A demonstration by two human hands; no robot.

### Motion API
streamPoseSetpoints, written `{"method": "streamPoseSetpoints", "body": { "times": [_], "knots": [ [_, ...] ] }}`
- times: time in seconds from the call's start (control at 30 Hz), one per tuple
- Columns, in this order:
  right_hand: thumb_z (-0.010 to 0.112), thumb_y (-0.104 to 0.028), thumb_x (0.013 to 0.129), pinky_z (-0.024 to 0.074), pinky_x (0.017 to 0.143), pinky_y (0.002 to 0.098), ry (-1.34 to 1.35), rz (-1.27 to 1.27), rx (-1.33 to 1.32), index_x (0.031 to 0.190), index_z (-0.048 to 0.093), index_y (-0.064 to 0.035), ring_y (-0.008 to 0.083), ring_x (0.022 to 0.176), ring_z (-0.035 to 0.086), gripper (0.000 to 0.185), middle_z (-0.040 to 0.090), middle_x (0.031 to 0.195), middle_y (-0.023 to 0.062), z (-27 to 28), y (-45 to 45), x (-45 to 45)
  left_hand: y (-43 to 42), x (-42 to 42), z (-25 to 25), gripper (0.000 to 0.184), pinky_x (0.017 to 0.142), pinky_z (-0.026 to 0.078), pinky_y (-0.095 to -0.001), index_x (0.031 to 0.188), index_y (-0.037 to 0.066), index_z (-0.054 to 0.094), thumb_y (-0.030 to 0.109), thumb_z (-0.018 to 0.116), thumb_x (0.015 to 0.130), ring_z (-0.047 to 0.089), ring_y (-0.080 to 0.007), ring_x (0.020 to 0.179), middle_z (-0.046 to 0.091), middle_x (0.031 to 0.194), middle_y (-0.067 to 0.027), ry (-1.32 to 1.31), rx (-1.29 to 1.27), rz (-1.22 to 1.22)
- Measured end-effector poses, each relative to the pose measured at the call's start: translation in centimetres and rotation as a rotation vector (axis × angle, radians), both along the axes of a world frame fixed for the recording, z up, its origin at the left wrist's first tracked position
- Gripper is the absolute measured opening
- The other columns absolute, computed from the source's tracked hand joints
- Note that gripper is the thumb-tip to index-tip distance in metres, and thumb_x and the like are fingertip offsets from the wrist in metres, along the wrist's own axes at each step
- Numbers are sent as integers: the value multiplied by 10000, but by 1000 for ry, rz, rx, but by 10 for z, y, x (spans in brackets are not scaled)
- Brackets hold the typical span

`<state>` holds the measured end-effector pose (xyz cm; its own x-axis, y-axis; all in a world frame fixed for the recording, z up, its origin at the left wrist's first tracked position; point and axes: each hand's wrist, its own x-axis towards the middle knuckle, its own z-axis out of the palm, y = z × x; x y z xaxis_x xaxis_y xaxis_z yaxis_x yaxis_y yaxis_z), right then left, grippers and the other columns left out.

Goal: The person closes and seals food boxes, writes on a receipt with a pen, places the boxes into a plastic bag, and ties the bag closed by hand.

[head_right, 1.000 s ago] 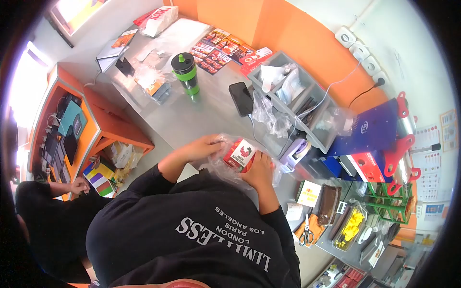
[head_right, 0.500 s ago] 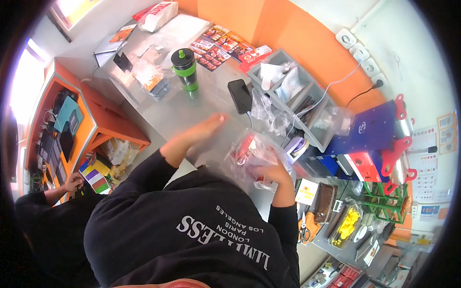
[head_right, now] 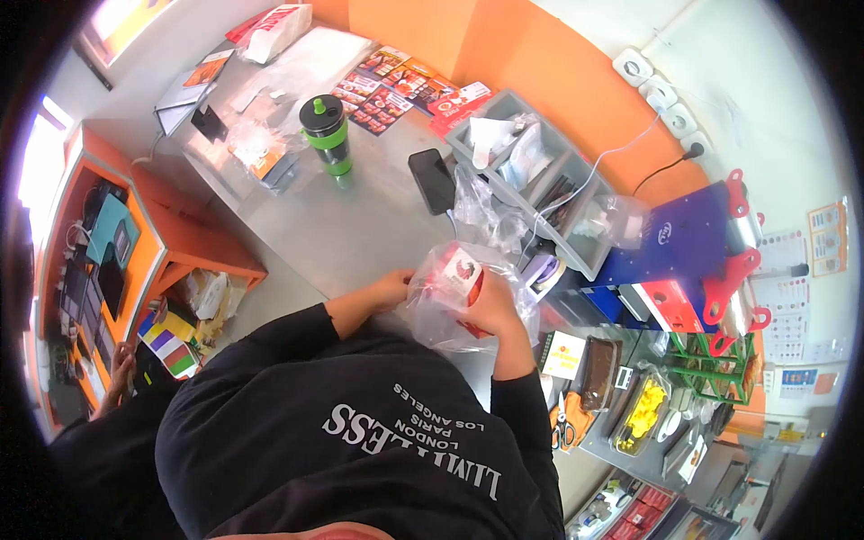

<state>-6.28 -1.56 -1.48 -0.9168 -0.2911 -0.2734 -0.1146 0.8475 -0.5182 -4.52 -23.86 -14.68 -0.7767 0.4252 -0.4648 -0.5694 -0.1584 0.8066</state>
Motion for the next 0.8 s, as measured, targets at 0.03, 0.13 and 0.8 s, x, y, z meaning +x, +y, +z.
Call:
{"method": "streamPoseSetpoints", "body": {
  "times": [0.03, 0.13, 0.8],
  "knots": [
    [851, -394, 506, 434, 993, 454, -27, -20, 46, 1299, 475, 15, 407, 1172, 533, 969, 542, 1271, 253, -1, -4, 2, -4, 0, -5, 402, 930, 477, -332, 1210, 2, 607, 166, 718, 860, 608, -194, 1053, 656, 1149, -110, 4, 0, -11],
    [830, -375, 527, 431, 980, 464, -40, -51, 75, 1307, 461, -21, 387, 1182, 531, 932, 551, 1254, 242, -34, -2, 11, -18, 0, -31, 264, 827, 505, -309, 1096, 23, 681, 98, 681, 844, 648, -152, 929, 704, 1002, -74, 119, -253, 39],
    [651, -392, 852, 461, 905, 518, 81, 365, 623, 1180, 588, 62, 394, 1076, 597, 564, 610, 1155, 279, 19, 36, 94, 11, 45, 147, 491, 895, 458, -429, 1176, -16, 447, 211, 696, 818, 517, -392, 1114, 499, 1186, -218, 1161, -834, 44]
  ]
}}
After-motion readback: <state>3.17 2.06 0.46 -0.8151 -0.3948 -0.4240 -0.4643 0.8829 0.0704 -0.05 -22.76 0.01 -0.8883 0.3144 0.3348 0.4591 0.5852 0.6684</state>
